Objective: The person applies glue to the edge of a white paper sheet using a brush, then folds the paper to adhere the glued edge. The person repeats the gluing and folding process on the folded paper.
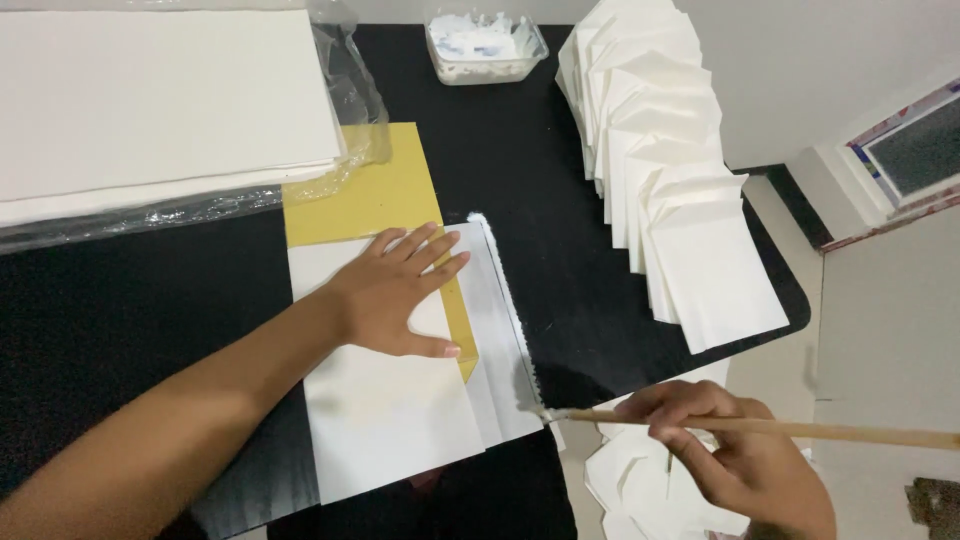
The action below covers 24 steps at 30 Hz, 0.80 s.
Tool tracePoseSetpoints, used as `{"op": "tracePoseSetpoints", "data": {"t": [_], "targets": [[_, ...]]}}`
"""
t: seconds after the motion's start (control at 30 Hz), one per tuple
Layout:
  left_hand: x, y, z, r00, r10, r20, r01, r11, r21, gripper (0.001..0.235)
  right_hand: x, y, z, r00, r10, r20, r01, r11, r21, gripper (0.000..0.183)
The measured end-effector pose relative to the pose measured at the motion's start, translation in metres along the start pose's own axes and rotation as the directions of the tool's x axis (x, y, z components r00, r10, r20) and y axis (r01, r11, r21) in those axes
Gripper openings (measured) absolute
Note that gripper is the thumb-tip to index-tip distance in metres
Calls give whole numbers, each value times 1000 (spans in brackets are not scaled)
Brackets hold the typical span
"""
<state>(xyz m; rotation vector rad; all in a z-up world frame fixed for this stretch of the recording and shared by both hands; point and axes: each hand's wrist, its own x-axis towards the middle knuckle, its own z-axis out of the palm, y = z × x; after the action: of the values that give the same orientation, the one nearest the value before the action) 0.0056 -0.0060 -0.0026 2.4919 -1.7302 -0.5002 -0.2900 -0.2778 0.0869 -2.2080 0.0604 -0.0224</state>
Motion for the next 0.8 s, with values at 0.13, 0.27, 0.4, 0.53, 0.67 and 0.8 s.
{"op": "tracePoseSetpoints", "data": {"t": [0.13, 0.27, 0.4, 0.53, 0.67, 0.8], "targets": [[0, 0, 0, 1000, -12, 13, 12, 1000, -9, 113, 12, -7, 15, 985, -122, -119, 126, 992, 25, 8], [0, -2, 5, 999, 22, -32, -22, 1000, 4, 113, 17, -5, 19, 999, -39, 35, 41, 996, -82, 12], [0, -3, 5, 999, 21, -43, -21, 1000, 8, 112, 8, -6, 12, 907, 397, 141, -325, 872, -365, 12], [-1, -2, 5, 1000, 14, -26, -14, 1000, 10, 112, 0, -10, 4, 874, 447, 192, -358, 859, -367, 15], [-1, -1, 5, 999, 21, -42, -21, 1000, 9, 113, -2, -9, 6, 997, 39, -60, -43, 997, -66, 16], [-2, -2, 4, 999, 26, -47, -26, 1000, -8, 113, 12, -11, 27, 896, -276, -348, 252, 961, -114, 18]]}}
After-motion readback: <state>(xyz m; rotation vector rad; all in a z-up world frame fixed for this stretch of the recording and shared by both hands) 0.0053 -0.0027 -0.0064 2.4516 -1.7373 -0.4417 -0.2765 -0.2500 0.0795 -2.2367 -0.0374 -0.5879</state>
